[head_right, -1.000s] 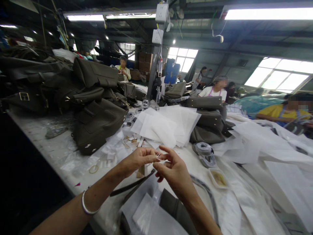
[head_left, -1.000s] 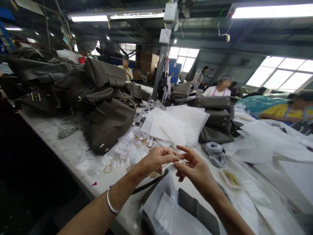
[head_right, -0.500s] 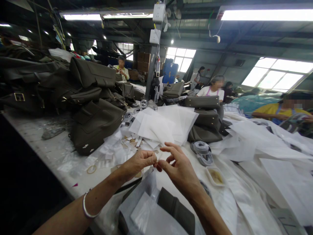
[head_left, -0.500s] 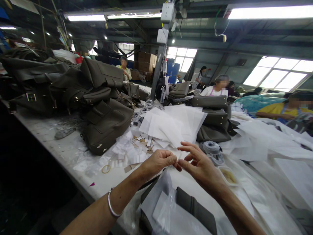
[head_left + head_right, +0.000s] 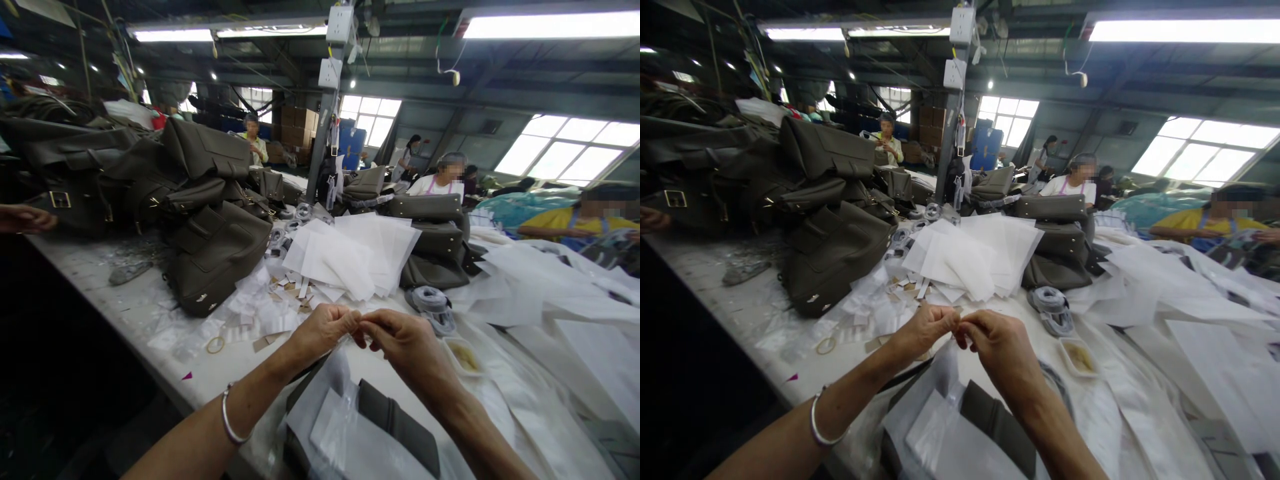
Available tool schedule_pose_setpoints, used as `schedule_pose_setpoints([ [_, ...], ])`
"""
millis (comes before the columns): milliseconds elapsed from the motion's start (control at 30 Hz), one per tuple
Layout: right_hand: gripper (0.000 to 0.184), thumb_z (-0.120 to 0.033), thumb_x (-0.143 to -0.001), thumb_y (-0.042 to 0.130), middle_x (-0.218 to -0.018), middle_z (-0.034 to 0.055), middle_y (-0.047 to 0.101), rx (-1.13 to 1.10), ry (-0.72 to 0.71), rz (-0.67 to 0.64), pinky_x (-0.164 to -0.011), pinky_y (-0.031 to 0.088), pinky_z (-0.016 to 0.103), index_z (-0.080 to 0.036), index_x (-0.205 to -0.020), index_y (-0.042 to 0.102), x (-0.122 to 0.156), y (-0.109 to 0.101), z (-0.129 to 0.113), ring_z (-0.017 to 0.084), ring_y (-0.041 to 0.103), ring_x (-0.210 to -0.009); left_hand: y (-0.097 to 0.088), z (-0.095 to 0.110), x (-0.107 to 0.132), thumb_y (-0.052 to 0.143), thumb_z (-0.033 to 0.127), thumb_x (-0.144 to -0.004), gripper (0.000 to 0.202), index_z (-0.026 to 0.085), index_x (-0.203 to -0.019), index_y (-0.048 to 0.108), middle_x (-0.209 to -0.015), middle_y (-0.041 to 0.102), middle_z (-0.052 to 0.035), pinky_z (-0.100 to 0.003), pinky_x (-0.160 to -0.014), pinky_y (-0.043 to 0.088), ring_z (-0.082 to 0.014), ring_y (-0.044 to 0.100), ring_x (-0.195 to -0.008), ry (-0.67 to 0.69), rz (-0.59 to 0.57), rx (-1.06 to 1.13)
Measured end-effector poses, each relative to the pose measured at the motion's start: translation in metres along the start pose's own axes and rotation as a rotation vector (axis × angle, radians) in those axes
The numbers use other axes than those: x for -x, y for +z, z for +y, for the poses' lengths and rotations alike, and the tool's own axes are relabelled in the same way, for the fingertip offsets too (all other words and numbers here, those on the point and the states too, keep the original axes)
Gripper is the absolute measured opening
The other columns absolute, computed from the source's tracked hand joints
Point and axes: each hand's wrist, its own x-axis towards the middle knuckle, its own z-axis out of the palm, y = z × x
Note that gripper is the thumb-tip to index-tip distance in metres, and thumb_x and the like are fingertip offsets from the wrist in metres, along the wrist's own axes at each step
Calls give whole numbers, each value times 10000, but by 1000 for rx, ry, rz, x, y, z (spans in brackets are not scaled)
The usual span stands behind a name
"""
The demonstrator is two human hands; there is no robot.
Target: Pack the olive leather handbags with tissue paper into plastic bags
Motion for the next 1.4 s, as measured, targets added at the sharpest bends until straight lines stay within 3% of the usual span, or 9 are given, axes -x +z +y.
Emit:
schedule_pose_setpoints([
  [167, 282, -468, -838, 614, -672, 20, 666, 3, 67, 137, -616, 418, 293, -219, -717, 669, -5, -18, 11, 181, 574, -638, -2, -1, 8, 737, 517, -777, 397, 122, -740, 717, -764, 707, -60, -260, -755, 450, -174, 626, -766, -144, -8, -94],
  [333, 513, -680, -776, 634, -809, 73, 713, -553, 265, -76, -693, 474, 304, -174, -739, 711, -1, -27, 18, 183, 598, -724, -6, -10, 12, 714, 477, -807, 359, 134, -902, 765, -850, 726, -64, -262, -757, 454, -191, 638, -828, -144, -69, -46],
  [533, 565, -699, -657, 751, -985, 115, 740, -864, 410, -3, -921, 470, 399, -169, -851, 772, 3, -26, 17, 251, 641, -957, -2, -18, 15, 737, 216, -760, 471, 171, -1218, 640, -833, 688, -22, -236, -706, 452, -131, 610, -727, -134, -135, 103],
  [700, 429, -614, -664, 802, -983, 121, 764, -1127, 471, 58, -1004, 476, 466, -191, -662, 731, 2, -29, 14, 299, 657, -1069, 3, -24, 17, 601, 150, -847, 299, 191, -1132, 684, -925, 718, -44, -282, -802, 483, -181, 654, -849, 101, 98, -474],
  [867, 272, -452, -659, 868, -882, 47, 772, -1291, 471, 242, -1000, 520, 439, -231, -671, 709, 0, -20, 17, 240, 707, -964, 5, -35, 23, 398, 202, -994, 337, 176, -1209, 656, -996, 726, -129, -376, -935, 468, -240, 672, -967, 331, 58, -949],
  [1000, 288, -452, -677, 856, -782, 29, 746, -1251, 425, 307, -913, 575, 428, -217, -705, 693, -2, -17, 20, 205, 715, -795, 1, -30, 23, 442, 195, -962, 337, 189, -1237, 636, -1102, 709, -130, -394, -1012, 443, -252, 636, -1100, 357, 62, -929],
  [1133, 315, -437, -683, 843, -603, -41, 616, -1126, 334, 388, -461, 508, 220, -212, -669, 623, -1, -28, 23, 57, 469, -403, -18, -28, 9, 492, 185, -898, 381, 214, -1261, 600, -1278, 641, -93, -358, -1078, 391, -232, 562, -1214, 236, 207, -838],
  [1233, 381, -494, -677, 815, -507, -51, 539, -803, 455, 157, -316, 250, 175, -194, -614, 589, 2, -29, 30, 20, 286, -322, -34, -43, -5, 456, 155, -869, 319, 198, -1088, 684, -1102, 707, -91, -342, -997, 439, -229, 627, -1058, -18, 243, -851],
  [1400, 216, -367, -694, 737, -482, -7, 625, -111, 513, -126, -314, 252, 176, -197, -593, 648, -1, -2, 53, 67, 409, -325, -41, -73, -17, 517, 151, -787, 225, 169, -849, 732, -859, 737, -95, -348, -885, 476, -252, 666, -877, -203, 171, -824],
])
